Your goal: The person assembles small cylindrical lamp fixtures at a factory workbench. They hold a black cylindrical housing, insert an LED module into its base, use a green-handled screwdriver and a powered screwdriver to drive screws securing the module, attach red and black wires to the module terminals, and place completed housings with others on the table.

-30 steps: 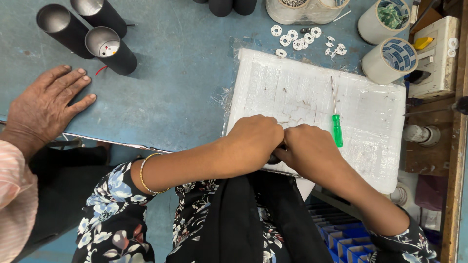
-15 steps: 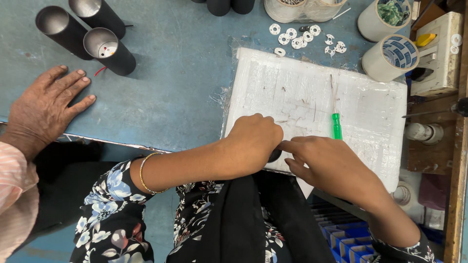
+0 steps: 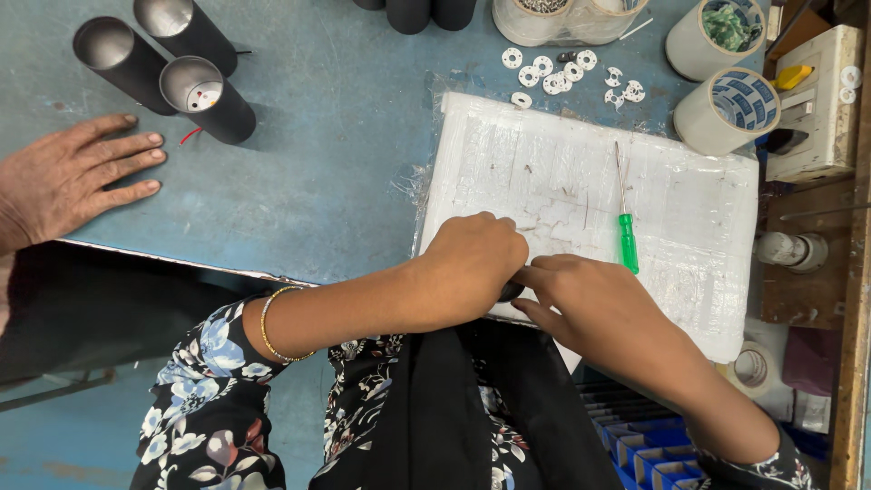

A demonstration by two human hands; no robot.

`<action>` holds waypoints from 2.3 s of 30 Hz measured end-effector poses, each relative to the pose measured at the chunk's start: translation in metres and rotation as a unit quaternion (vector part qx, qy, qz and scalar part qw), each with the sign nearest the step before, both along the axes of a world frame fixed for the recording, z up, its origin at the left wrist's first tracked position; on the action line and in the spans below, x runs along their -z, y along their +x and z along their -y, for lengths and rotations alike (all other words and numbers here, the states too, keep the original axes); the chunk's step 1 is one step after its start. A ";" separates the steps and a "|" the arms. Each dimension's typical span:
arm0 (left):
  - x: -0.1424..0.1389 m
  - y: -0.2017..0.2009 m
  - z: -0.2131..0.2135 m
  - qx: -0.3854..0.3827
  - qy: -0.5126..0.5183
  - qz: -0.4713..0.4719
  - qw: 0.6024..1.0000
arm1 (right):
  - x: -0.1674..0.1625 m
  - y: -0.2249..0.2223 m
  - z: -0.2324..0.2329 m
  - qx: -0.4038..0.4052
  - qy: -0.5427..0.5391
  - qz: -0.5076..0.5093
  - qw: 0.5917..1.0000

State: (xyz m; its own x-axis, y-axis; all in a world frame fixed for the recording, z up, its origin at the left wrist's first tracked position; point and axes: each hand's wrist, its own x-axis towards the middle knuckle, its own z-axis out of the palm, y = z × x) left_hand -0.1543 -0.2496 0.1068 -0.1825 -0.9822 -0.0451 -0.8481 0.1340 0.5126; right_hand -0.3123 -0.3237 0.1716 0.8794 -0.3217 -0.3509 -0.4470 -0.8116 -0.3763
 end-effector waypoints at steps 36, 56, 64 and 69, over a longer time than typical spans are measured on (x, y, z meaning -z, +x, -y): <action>0.011 0.003 0.008 0.024 -0.045 -0.010 0.999 | 0.011 0.000 -0.002 0.015 -0.027 0.002 1.000; 0.013 0.014 -0.001 0.008 -0.072 -0.026 0.997 | 0.014 -0.010 -0.004 -0.055 0.000 0.089 0.995; 0.010 0.018 -0.001 0.011 -0.074 -0.037 0.997 | 0.015 -0.001 0.001 -0.050 0.011 0.065 0.997; -0.003 0.008 -0.004 -0.018 -0.028 0.039 0.999 | 0.020 -0.004 -0.001 -0.027 0.013 0.042 0.999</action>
State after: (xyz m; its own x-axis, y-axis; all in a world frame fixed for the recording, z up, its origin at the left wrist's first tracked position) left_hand -0.1465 -0.2453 0.1099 -0.1443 -0.9895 -0.0026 -0.8896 0.1286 0.4382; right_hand -0.3161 -0.3226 0.1515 0.9220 -0.2654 -0.2818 -0.3689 -0.8230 -0.4319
